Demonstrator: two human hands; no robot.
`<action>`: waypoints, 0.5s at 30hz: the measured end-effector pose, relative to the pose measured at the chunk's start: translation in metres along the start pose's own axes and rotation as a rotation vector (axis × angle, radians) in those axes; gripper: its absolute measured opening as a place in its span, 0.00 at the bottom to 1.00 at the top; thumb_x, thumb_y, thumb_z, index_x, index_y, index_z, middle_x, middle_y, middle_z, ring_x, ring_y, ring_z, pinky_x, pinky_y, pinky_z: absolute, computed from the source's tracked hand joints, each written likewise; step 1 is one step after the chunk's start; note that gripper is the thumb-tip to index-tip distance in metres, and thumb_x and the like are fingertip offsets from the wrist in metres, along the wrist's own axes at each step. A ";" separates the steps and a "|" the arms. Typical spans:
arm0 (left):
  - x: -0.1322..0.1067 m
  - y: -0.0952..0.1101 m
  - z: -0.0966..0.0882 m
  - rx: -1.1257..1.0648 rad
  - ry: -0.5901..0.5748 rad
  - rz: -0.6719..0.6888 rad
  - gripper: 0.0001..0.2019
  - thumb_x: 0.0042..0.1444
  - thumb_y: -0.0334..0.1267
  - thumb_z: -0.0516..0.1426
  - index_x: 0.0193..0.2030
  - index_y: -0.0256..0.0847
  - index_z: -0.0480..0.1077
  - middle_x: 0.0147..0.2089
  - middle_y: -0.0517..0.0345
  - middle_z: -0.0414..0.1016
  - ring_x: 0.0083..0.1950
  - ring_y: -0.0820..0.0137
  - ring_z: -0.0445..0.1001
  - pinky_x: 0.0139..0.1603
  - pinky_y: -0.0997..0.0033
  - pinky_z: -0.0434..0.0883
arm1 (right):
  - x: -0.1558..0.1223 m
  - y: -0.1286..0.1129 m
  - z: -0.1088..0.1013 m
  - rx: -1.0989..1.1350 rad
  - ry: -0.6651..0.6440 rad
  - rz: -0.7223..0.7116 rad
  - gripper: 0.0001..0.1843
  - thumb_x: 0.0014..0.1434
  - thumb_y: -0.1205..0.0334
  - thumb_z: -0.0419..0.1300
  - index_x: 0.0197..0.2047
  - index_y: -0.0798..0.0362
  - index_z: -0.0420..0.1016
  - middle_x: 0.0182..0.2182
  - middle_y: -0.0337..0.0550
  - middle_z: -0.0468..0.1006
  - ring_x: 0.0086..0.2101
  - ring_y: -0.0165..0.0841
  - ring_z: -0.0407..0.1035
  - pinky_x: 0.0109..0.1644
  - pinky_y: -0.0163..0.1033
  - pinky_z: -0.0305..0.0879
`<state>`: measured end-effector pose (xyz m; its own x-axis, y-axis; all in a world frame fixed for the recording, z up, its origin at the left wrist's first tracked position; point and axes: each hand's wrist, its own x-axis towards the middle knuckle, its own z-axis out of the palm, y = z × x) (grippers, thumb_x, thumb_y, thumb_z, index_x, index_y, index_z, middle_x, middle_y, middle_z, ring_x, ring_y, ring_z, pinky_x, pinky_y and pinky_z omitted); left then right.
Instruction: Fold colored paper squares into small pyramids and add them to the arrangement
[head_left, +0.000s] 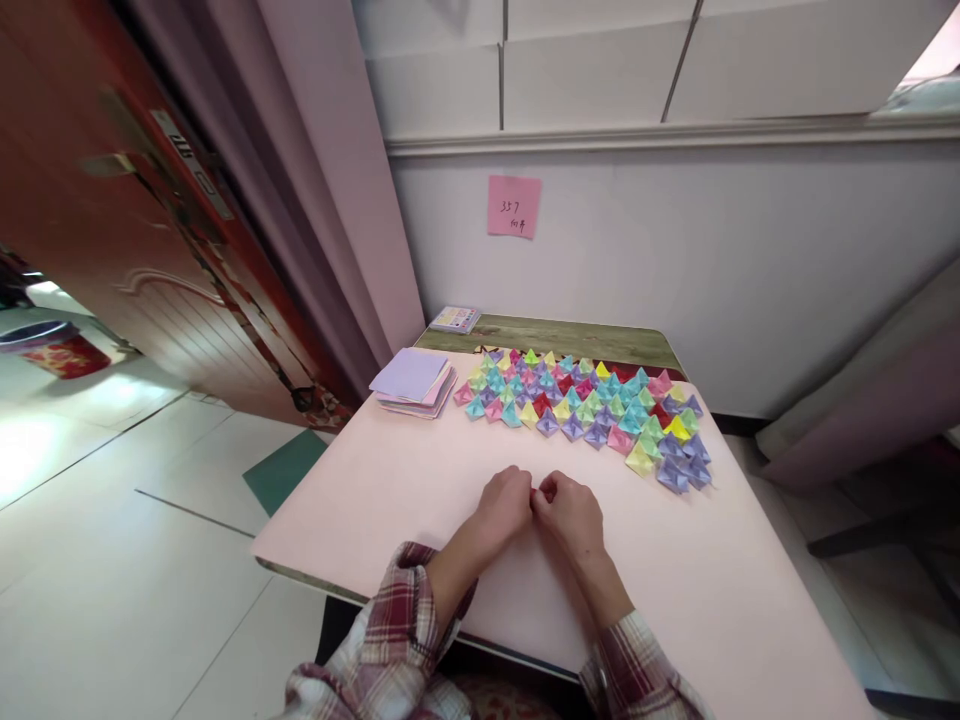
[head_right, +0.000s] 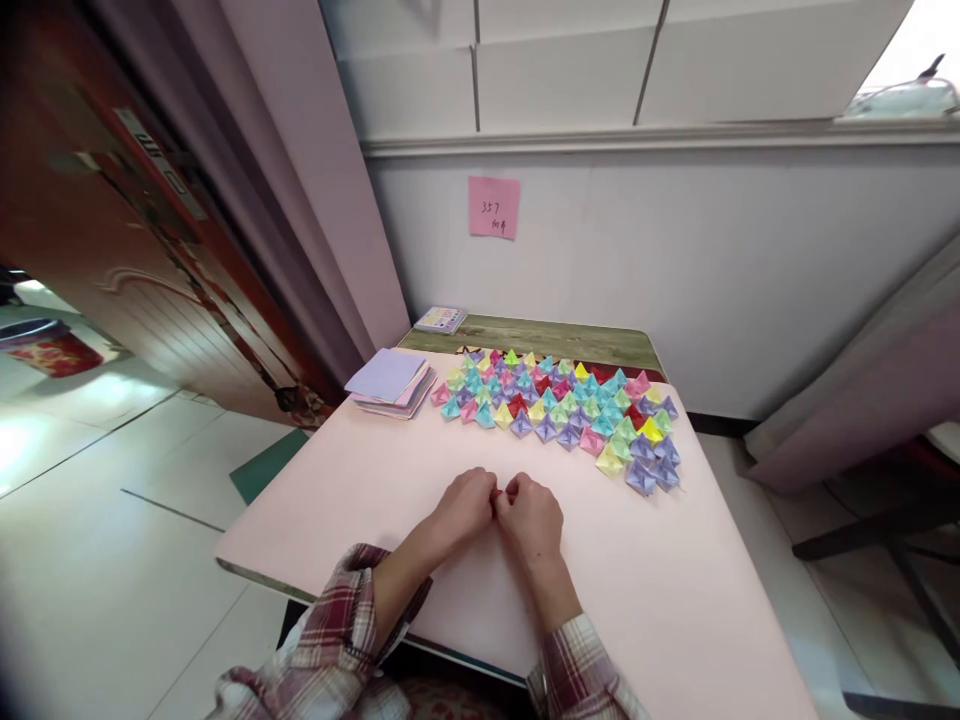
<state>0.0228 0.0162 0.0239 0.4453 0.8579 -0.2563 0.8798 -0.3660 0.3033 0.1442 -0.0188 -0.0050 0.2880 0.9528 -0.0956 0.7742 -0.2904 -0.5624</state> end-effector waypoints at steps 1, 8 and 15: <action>0.000 0.001 0.000 0.001 -0.002 -0.006 0.12 0.57 0.30 0.49 0.41 0.36 0.74 0.44 0.45 0.75 0.44 0.60 0.75 0.41 0.66 0.68 | 0.001 -0.002 -0.001 -0.015 -0.005 0.004 0.07 0.54 0.59 0.57 0.29 0.49 0.75 0.26 0.42 0.80 0.30 0.35 0.73 0.28 0.34 0.53; -0.001 0.009 -0.005 -0.008 -0.040 -0.020 0.14 0.58 0.27 0.47 0.41 0.33 0.74 0.42 0.42 0.74 0.43 0.58 0.75 0.40 0.65 0.67 | 0.009 -0.008 0.003 -0.086 -0.026 -0.008 0.06 0.52 0.65 0.57 0.29 0.53 0.75 0.28 0.49 0.81 0.32 0.39 0.74 0.29 0.35 0.54; 0.002 -0.008 -0.006 -0.080 -0.022 0.044 0.10 0.57 0.32 0.51 0.39 0.36 0.73 0.42 0.47 0.74 0.43 0.61 0.74 0.42 0.67 0.67 | -0.008 -0.002 -0.012 0.022 -0.050 -0.142 0.12 0.58 0.63 0.57 0.46 0.49 0.74 0.29 0.39 0.80 0.31 0.33 0.74 0.35 0.33 0.63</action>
<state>0.0160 0.0223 0.0262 0.4872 0.8333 -0.2612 0.8438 -0.3721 0.3868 0.1472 -0.0273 0.0071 0.1475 0.9876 -0.0542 0.7922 -0.1508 -0.5913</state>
